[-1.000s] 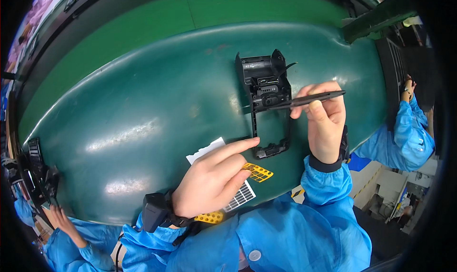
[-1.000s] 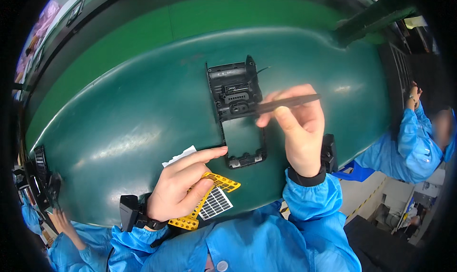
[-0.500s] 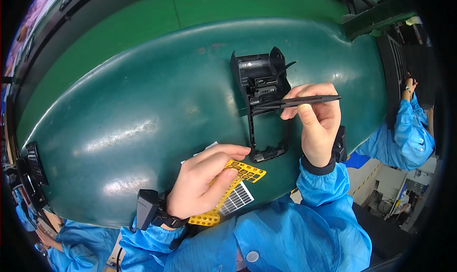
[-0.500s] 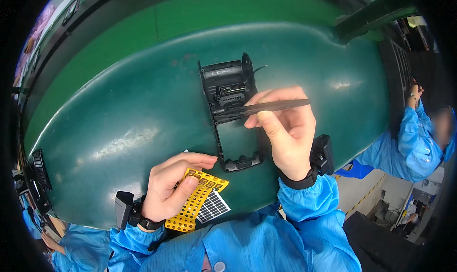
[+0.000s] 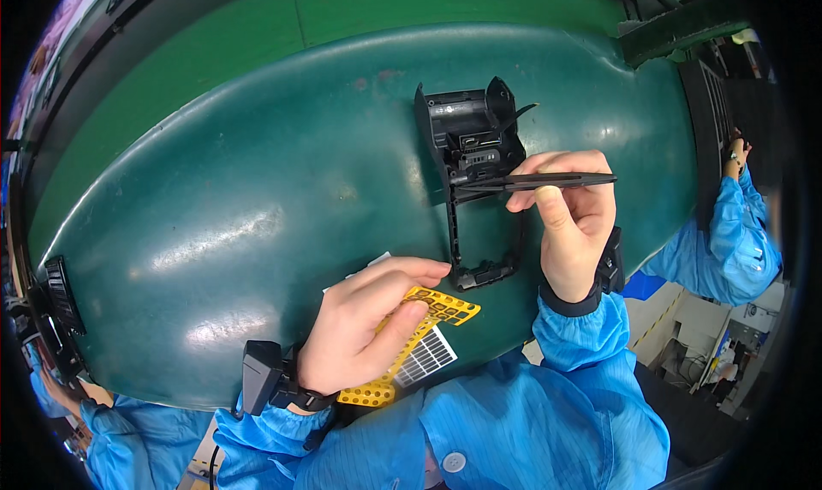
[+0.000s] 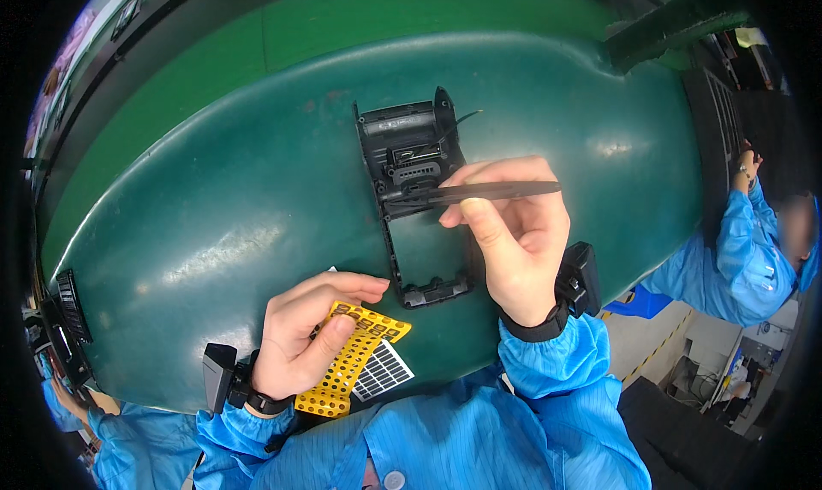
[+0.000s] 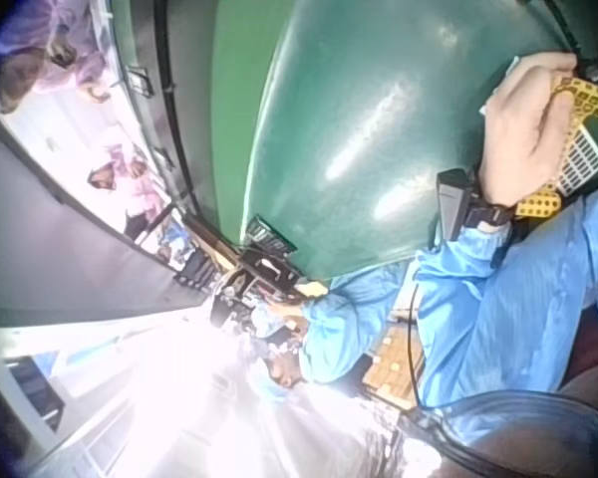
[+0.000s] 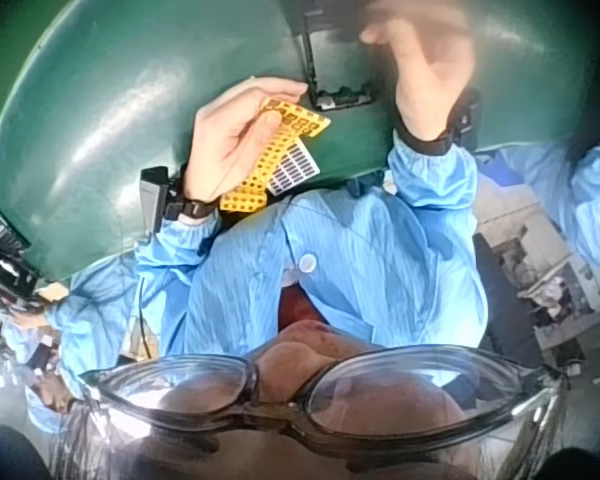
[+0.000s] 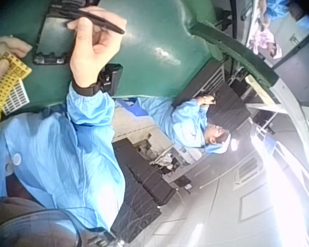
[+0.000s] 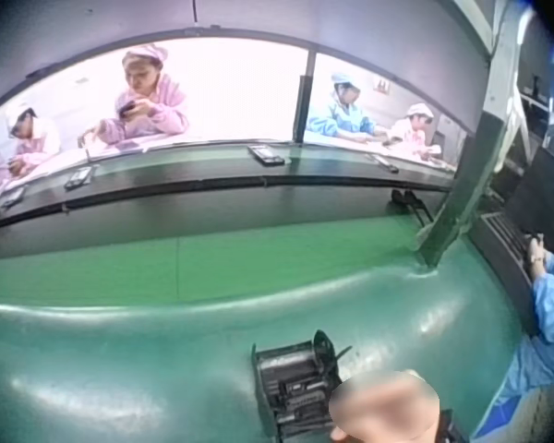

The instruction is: Using tweezers to pick up small parts and place them into a black plastic housing on a conveyor belt.

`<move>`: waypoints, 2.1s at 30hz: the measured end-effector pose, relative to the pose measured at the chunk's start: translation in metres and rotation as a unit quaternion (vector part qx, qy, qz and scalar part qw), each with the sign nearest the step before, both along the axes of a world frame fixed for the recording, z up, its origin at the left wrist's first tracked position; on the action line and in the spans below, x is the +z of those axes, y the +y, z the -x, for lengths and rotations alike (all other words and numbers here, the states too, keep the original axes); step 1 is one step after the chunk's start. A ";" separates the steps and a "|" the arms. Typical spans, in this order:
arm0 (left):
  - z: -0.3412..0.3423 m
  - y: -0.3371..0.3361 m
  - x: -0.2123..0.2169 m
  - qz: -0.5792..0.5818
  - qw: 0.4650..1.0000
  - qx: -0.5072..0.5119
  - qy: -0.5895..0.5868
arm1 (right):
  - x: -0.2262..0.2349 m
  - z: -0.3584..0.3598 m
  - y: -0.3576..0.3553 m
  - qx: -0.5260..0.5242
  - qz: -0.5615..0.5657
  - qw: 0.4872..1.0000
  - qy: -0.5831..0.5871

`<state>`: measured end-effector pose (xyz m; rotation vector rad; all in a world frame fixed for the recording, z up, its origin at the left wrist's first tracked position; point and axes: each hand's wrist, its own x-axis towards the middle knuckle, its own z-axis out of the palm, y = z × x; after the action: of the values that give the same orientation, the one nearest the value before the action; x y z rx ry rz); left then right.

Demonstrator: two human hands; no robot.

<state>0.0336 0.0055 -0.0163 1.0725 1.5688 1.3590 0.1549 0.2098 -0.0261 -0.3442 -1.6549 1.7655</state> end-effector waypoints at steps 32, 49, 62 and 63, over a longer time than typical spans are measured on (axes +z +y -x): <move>-0.002 -0.007 0.001 -0.027 0.979 0.200 -0.003 | 0.026 0.006 -0.057 0.058 0.070 0.996 0.021; -0.001 -0.010 0.000 -0.035 0.982 0.184 0.019 | 0.019 0.012 -0.063 0.066 0.090 0.993 0.028; -0.001 -0.010 0.000 -0.039 0.987 0.154 0.015 | 0.023 0.004 -0.013 -0.035 0.032 0.999 0.014; -0.001 -0.010 0.002 -0.037 0.990 0.136 0.016 | 0.023 0.001 -0.004 -0.047 0.033 0.998 -0.007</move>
<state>0.0343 -0.0046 -0.0144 0.9530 1.7482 1.5978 0.1544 0.2056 -0.0030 -0.4585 -1.5664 1.7534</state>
